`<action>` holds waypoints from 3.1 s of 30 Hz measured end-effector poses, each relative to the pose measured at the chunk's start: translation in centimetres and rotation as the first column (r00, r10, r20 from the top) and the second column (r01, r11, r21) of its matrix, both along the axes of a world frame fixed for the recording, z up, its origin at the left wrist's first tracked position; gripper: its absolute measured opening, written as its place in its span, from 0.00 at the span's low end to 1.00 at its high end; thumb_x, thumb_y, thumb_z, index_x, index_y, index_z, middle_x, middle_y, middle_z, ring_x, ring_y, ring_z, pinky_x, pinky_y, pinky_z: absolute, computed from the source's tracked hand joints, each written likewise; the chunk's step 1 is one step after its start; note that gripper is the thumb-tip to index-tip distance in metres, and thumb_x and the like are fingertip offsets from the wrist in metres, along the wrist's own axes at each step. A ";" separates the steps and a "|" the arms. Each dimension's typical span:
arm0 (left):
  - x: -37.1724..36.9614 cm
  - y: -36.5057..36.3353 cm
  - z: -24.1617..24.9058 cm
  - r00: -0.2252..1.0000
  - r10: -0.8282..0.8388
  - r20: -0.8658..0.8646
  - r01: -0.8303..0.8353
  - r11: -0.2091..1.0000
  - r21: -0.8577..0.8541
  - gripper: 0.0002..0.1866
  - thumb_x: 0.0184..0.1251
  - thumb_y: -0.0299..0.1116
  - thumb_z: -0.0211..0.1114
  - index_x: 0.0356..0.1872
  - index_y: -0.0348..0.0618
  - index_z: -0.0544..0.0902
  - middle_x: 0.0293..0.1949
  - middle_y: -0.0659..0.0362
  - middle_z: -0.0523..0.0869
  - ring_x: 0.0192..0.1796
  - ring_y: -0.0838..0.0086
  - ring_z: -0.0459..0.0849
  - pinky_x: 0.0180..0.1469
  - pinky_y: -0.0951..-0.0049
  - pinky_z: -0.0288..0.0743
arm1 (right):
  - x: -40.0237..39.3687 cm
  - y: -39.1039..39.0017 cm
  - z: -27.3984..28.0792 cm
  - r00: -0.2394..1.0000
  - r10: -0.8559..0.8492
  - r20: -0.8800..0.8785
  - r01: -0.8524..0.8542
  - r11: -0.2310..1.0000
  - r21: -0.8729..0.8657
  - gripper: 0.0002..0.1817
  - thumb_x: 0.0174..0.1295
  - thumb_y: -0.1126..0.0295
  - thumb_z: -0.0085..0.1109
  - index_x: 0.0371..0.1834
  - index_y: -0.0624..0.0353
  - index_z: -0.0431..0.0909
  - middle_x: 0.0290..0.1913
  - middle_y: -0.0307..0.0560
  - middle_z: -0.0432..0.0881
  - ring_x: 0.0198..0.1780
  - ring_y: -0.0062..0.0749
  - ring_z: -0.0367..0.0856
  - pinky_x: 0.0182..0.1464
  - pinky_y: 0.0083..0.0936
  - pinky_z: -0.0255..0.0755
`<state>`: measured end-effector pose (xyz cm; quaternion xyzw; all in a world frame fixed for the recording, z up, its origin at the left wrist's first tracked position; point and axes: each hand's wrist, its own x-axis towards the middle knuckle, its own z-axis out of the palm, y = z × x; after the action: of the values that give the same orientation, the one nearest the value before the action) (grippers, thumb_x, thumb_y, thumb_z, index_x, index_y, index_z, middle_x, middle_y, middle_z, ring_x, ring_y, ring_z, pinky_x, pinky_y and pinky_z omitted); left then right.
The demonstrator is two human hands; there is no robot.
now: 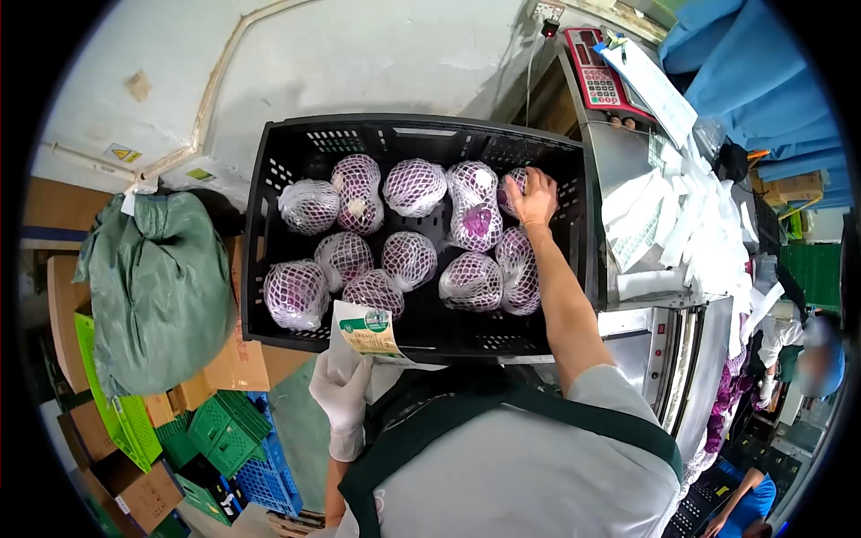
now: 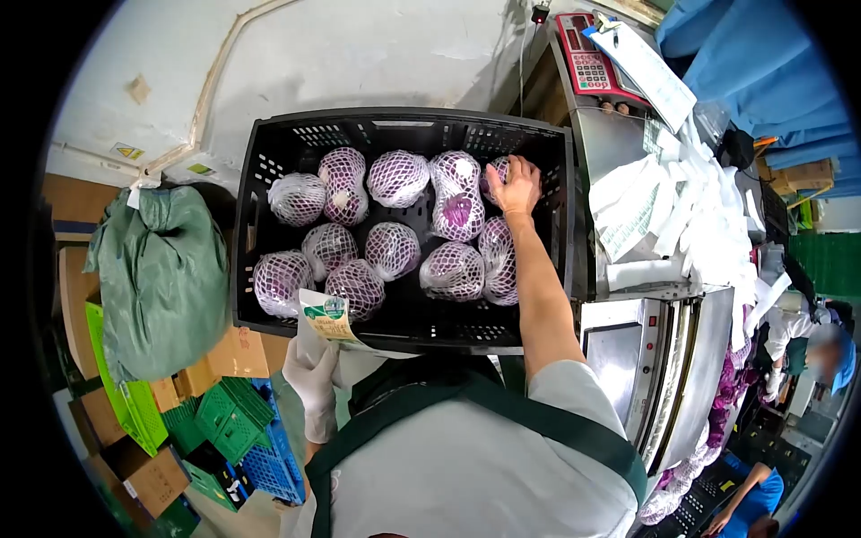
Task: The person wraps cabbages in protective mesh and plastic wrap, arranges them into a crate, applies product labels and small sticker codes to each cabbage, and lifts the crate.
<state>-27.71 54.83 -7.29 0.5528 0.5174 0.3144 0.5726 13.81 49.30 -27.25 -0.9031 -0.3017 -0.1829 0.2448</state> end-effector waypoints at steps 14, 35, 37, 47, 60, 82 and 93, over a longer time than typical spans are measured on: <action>1.0 1.6 1.1 0.949 -0.271 -0.163 0.303 0.928 0.215 0.14 0.49 0.25 0.70 0.38 0.33 0.79 0.31 0.59 0.84 0.33 0.85 0.79 0.36 0.80 0.74 | -17.5 -0.2 20.6 -0.325 0.668 -0.670 -0.223 0.634 0.740 0.29 0.58 0.62 0.61 0.61 0.62 0.65 0.49 0.51 0.79 0.45 0.26 0.78 0.45 0.23 0.73; -0.5 2.0 -2.4 0.833 -0.363 0.417 0.388 0.921 0.027 0.09 0.56 0.27 0.66 0.34 0.33 0.79 0.33 0.60 0.84 0.37 0.80 0.81 0.41 0.79 0.75 | -26.3 -0.2 25.4 0.512 0.845 -0.156 -0.830 0.533 0.162 0.04 0.53 0.72 0.59 0.31 0.58 0.81 0.22 0.44 0.79 0.23 0.36 0.78 0.24 0.31 0.73; 0.4 0.9 -2.7 0.774 -0.515 0.368 0.558 0.830 -0.012 0.12 0.54 0.28 0.67 0.38 0.33 0.80 0.32 0.60 0.84 0.36 0.81 0.81 0.38 0.80 0.75 | -23.0 1.4 25.7 0.647 0.724 -0.237 -0.665 0.689 0.289 0.05 0.55 0.71 0.59 0.30 0.59 0.82 0.27 0.47 0.82 0.26 0.34 0.81 0.28 0.26 0.75; -12.2 10.5 -2.6 0.997 0.071 0.039 -0.075 0.990 0.120 0.15 0.55 0.24 0.67 0.45 0.36 0.80 0.40 0.59 0.83 0.40 0.78 0.80 0.41 0.77 0.77 | -5.0 4.2 8.3 0.848 0.338 -0.409 -0.510 0.730 -0.455 0.41 0.34 0.50 0.75 0.51 0.58 0.69 0.43 0.56 0.80 0.48 0.51 0.78 0.48 0.44 0.71; -8.2 5.5 3.3 0.946 -0.239 -0.218 0.210 0.966 -0.150 0.13 0.53 0.27 0.69 0.40 0.34 0.83 0.34 0.60 0.85 0.33 0.80 0.81 0.39 0.79 0.76 | -7.9 2.5 0.7 0.856 0.503 -0.118 -0.511 0.787 -0.346 0.27 0.61 0.55 0.52 0.60 0.58 0.67 0.66 0.62 0.58 0.70 0.57 0.49 0.68 0.41 0.52; 0.6 3.5 -1.3 0.941 -0.309 0.135 0.207 0.846 0.491 0.09 0.61 0.32 0.63 0.30 0.35 0.81 0.28 0.56 0.84 0.29 0.74 0.83 0.32 0.78 0.74 | -25.9 0.6 24.2 0.286 0.876 -0.389 -0.870 0.408 0.278 0.18 0.47 0.63 0.70 0.37 0.63 0.78 0.23 0.50 0.76 0.22 0.41 0.76 0.24 0.32 0.71; 0.6 2.8 -3.9 0.962 -0.262 0.070 0.216 0.898 0.384 0.10 0.44 0.26 0.74 0.27 0.36 0.82 0.23 0.61 0.81 0.23 0.82 0.77 0.27 0.85 0.70 | -20.8 5.9 24.0 0.009 0.627 -0.779 -0.755 0.515 0.405 0.14 0.51 0.67 0.67 0.39 0.62 0.79 0.32 0.43 0.83 0.30 0.26 0.81 0.31 0.23 0.75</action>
<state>-27.10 57.67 -11.16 0.6908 0.3408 0.3667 0.5216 -6.96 55.15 -3.29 -0.6000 -0.5419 0.4670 0.3581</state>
